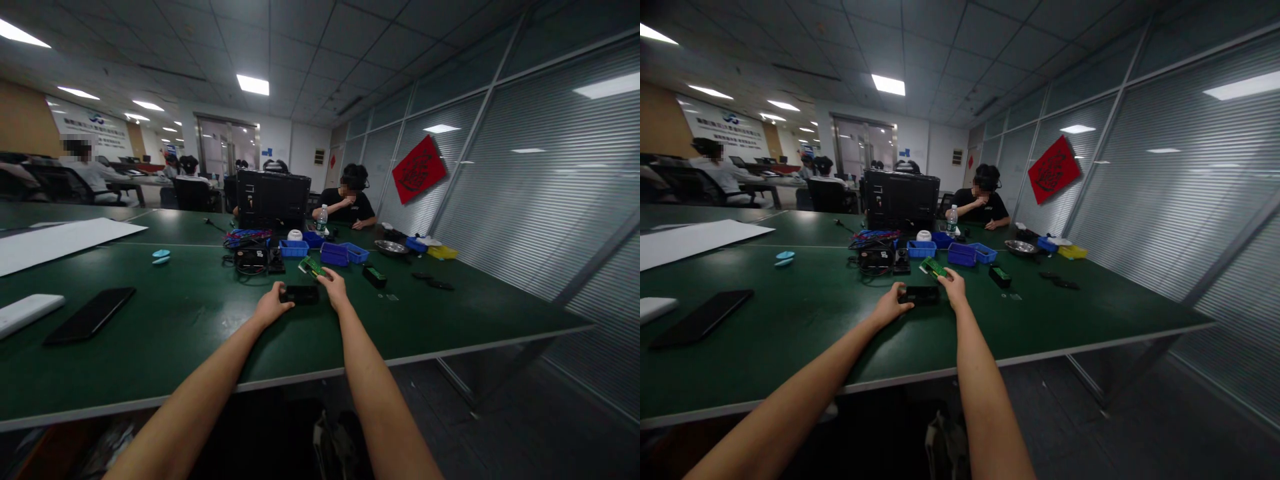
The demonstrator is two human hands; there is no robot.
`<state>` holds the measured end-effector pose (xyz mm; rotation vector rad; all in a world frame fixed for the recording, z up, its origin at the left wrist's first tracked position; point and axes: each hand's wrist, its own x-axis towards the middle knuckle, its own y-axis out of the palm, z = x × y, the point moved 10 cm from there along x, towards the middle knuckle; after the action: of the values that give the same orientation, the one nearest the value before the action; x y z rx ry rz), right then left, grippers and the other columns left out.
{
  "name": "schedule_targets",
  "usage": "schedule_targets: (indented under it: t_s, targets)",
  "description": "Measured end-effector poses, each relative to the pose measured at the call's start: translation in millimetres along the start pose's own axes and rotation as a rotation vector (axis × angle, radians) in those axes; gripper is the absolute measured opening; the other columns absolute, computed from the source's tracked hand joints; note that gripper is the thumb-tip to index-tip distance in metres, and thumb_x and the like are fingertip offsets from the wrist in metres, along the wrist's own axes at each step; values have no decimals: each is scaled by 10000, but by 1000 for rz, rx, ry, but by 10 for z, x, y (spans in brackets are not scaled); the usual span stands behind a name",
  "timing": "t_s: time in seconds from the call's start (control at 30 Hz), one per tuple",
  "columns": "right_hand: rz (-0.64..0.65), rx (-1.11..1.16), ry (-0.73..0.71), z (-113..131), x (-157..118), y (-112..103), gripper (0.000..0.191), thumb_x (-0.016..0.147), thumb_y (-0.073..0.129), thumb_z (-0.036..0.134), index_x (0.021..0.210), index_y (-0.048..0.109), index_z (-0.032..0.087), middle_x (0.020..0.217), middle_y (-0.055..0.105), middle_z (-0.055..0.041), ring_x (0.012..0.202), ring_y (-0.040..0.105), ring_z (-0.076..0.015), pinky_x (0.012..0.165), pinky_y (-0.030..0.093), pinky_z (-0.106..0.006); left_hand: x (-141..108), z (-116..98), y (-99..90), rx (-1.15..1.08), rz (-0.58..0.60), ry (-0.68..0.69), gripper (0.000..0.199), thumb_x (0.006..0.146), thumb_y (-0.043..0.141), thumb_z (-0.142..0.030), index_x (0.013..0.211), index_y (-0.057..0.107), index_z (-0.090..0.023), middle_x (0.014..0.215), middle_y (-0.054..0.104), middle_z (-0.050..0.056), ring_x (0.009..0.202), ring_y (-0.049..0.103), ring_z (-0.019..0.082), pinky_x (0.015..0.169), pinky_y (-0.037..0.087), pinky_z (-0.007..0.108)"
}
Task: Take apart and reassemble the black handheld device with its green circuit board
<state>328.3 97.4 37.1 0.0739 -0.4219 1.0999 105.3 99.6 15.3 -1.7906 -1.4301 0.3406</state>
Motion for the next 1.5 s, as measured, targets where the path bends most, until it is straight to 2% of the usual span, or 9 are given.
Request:
schedule_targets:
  t_s: [0.1,0.2,0.37,0.5,0.83,1.1,1.27,1.37,1.5]
  targets:
    - [95,246,32,38,-42,107,550,611,654,357,1110,580,136,958,622,-75,817,570,-171,765,441,-309,-5,-33,-10,5,8,34,514,671,630,-362,1139,449,-249,1032,623,39,945,580,199,784,419,287]
    - [228,341,54,101,-112,234,524,589,684,332,1077,601,158,946,625,-62,814,569,-165,763,434,-301,-4,-24,-21,-14,2,34,458,682,625,-336,1111,500,-235,1068,620,47,995,567,199,827,419,289]
    - [339,204,8,160,-174,298,477,569,709,301,1021,636,165,817,630,-26,764,554,-150,767,414,-302,8,18,-24,-58,-9,23,486,691,618,-313,1153,497,-226,1091,622,54,1016,564,190,856,421,287]
    - [422,60,4,124,-215,375,475,569,707,292,1021,637,166,806,625,-20,749,550,-145,752,414,-302,8,7,-38,-67,-19,33,487,691,615,-303,1157,507,-213,1085,627,54,1002,572,190,856,425,281]
    - [476,-24,13,118,-249,375,443,589,694,273,1016,636,170,860,621,-26,780,553,-151,755,425,-299,26,31,-29,-22,-19,28,520,696,611,-323,1191,494,-212,1096,622,64,1005,569,210,844,428,297]
    - [535,-90,28,95,-309,462,434,596,691,244,1021,626,186,966,628,-29,853,564,-162,822,423,-322,27,40,-22,-33,-16,17,530,694,617,-321,1196,488,-212,1112,615,60,1024,562,197,866,417,282]
    - [522,-38,79,29,-306,461,603,596,713,290,1166,540,193,1079,591,-75,920,559,-167,838,417,-312,52,98,-19,-34,-51,-4,639,701,610,-304,1288,378,-205,1113,612,69,1030,560,197,866,413,288]
    - [513,-79,73,14,-301,461,556,605,707,306,1129,567,181,1026,606,-69,875,564,-163,800,428,-307,62,124,-14,-32,-55,-18,661,702,607,-297,1303,347,-207,1111,610,70,1015,566,202,858,416,298]
    - [535,-231,20,24,-314,511,478,578,723,301,1021,617,159,862,622,-25,760,552,-146,711,432,-276,63,132,-41,-30,-81,-19,628,710,592,-289,1288,362,-204,1121,601,70,1033,552,205,869,408,303]
